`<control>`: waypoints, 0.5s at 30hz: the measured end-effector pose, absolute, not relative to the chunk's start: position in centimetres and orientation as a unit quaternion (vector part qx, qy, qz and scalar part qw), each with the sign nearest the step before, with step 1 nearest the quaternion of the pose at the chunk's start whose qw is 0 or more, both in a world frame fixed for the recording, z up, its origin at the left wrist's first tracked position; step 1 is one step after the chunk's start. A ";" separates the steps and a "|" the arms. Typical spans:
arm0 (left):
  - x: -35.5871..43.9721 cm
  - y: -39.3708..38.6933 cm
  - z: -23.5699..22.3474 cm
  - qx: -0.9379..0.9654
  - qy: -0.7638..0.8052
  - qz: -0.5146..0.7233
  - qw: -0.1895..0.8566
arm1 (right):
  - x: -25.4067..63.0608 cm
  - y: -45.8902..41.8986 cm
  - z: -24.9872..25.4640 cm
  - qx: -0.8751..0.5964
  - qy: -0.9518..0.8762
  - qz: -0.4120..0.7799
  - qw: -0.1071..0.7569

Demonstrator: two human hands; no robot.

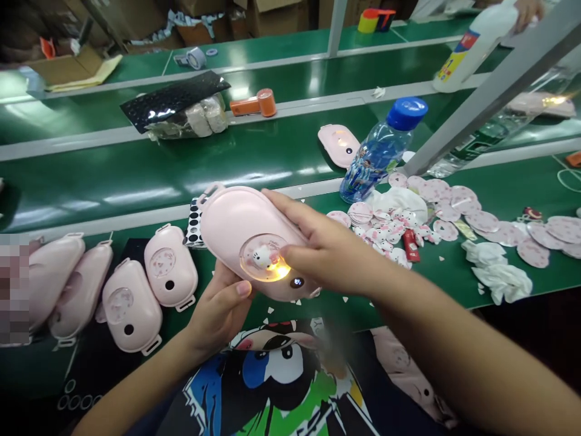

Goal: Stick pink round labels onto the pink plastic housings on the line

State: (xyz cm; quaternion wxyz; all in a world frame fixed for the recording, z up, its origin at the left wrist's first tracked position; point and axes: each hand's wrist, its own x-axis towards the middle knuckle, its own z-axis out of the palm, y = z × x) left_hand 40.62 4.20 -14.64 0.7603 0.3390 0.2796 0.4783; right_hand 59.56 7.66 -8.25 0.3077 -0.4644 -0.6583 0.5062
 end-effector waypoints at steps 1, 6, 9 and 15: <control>40.8 4.6 -14.3 0.350 0.282 0.481 0.753 | 59.9 8.5 -7.2 -0.466 -0.682 0.486 0.284; 41.9 6.3 -11.6 0.355 0.275 0.526 0.723 | 60.5 11.6 -1.6 -0.428 -0.767 0.423 0.222; 42.5 6.7 -10.2 0.343 0.273 0.543 0.716 | 60.2 12.9 1.0 -0.399 -0.802 0.400 0.196; 43.1 6.2 -9.0 0.333 0.247 0.560 0.718 | 58.7 13.9 4.2 -0.432 -0.837 0.303 0.146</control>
